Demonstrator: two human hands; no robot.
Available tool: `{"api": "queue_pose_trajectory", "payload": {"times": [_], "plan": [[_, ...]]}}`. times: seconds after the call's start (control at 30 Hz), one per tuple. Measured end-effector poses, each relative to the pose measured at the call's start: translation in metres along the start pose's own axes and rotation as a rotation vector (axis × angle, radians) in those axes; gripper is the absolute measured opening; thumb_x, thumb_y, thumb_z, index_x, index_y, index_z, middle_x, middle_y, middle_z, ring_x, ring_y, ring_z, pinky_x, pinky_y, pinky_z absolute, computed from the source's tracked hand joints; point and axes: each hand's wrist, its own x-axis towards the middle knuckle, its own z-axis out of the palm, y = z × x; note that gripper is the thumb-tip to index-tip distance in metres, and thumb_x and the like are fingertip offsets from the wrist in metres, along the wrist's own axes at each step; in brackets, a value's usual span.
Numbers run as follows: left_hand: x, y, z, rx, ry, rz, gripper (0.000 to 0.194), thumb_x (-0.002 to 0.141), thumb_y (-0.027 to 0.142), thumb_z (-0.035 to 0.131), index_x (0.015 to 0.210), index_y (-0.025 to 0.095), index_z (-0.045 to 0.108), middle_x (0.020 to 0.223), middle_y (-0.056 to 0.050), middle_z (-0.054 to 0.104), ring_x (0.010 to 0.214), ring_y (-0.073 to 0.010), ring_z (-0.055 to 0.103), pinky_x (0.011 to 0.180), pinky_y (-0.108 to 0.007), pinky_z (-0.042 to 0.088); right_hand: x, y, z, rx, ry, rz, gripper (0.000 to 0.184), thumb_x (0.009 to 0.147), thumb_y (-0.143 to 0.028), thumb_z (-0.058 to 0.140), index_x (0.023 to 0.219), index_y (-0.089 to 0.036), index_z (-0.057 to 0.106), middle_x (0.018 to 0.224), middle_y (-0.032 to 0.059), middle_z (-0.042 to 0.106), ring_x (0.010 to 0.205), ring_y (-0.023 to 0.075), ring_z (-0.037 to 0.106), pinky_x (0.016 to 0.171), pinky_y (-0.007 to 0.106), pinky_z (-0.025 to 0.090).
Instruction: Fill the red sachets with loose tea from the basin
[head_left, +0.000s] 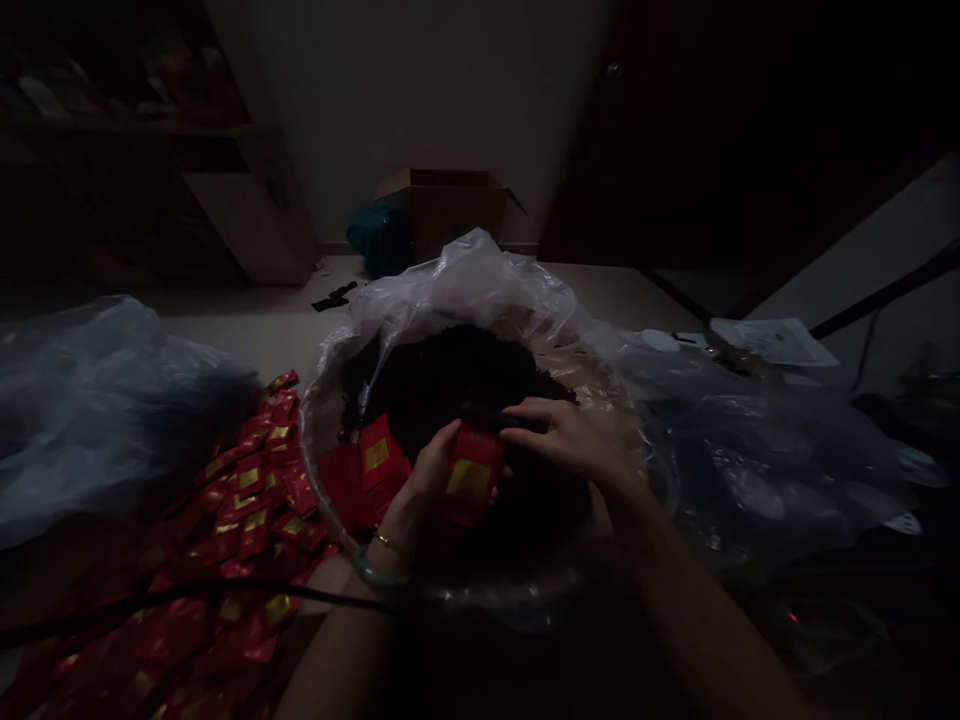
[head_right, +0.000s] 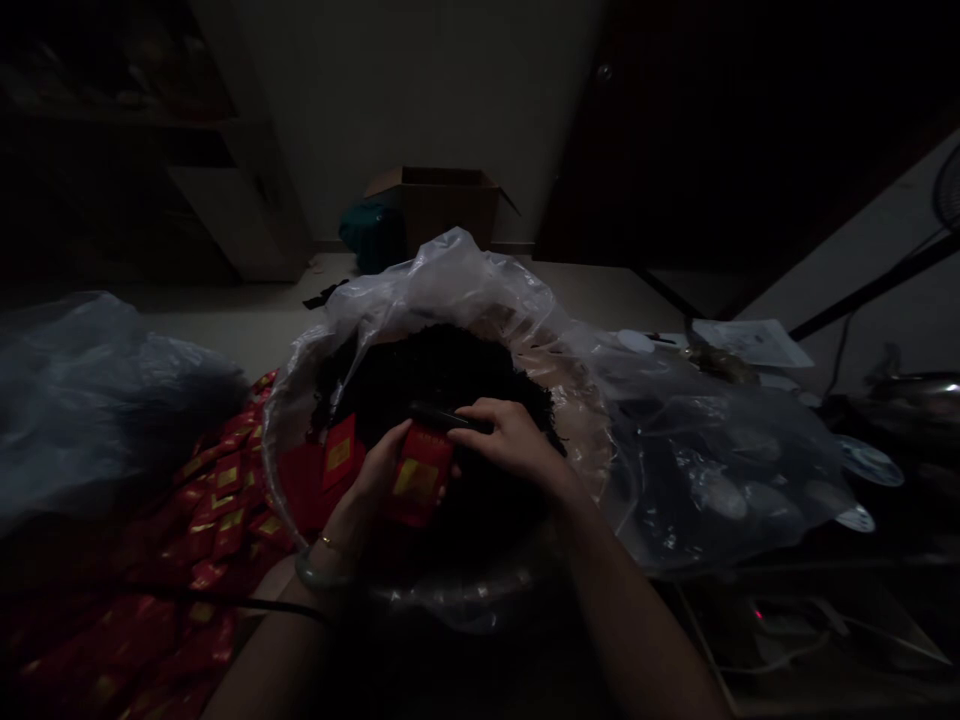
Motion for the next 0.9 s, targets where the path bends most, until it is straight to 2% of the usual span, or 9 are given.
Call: {"api": "queue_pose_trajectory", "payload": {"times": [0.23,0.37,0.67,0.8,0.9], "plan": [[-0.0015,0.0,0.0019,0.026,0.055,-0.022,0.061,0.086,0.054,0.028,0.082,0.009,0.068,0.065,-0.012,0.07,0.048,-0.0196,0.061,0.05,-0.031,0.048,0.0021,0.0,0.0033,0.028,-0.009,0.008,0.022,0.076,-0.028,0.064,0.094,-0.018,0.073,0.088,0.004,0.071,0.081,0.0185,0.064,0.071,0.028,0.048],[-0.0016,0.0003,0.0025,0.014,0.041,-0.033,0.063,0.087,0.054,0.025,0.08,0.01,0.069,0.064,-0.012,0.07,0.048,-0.0198,0.061,0.049,-0.031,0.048,0.0016,-0.001,0.0033,0.043,-0.002,-0.011,0.021,0.076,-0.028,0.064,0.093,-0.02,0.073,0.086,0.003,0.071,0.08,0.018,0.064,0.07,0.027,0.048],[0.0011,-0.0022,-0.001,0.017,0.04,-0.031,0.067,0.085,0.062,0.029,0.081,0.008,0.068,0.065,-0.014,0.07,0.047,-0.0194,0.061,0.049,-0.03,0.048,0.0022,-0.0005,0.0029,0.025,0.002,-0.046,0.019,0.078,-0.027,0.063,0.092,-0.02,0.074,0.086,0.0034,0.071,0.08,0.0184,0.065,0.07,0.027,0.047],[0.0008,-0.0032,-0.0014,0.055,0.052,-0.011,0.065,0.084,0.063,0.034,0.078,0.008,0.068,0.063,-0.013,0.069,0.047,-0.0191,0.061,0.049,-0.03,0.049,0.0023,0.001,0.0026,0.048,-0.012,-0.007,0.02,0.077,-0.029,0.064,0.092,-0.021,0.074,0.087,0.0033,0.072,0.082,0.0195,0.065,0.071,0.028,0.048],[0.001,-0.0032,-0.0004,0.069,0.083,-0.019,0.064,0.083,0.064,0.036,0.078,0.009,0.068,0.06,-0.011,0.068,0.047,-0.019,0.061,0.049,-0.03,0.049,0.0029,0.0032,-0.0008,0.13,-0.067,0.056,0.025,0.076,-0.034,0.064,0.095,-0.02,0.073,0.09,0.0033,0.072,0.081,0.0199,0.065,0.071,0.029,0.049]]}}
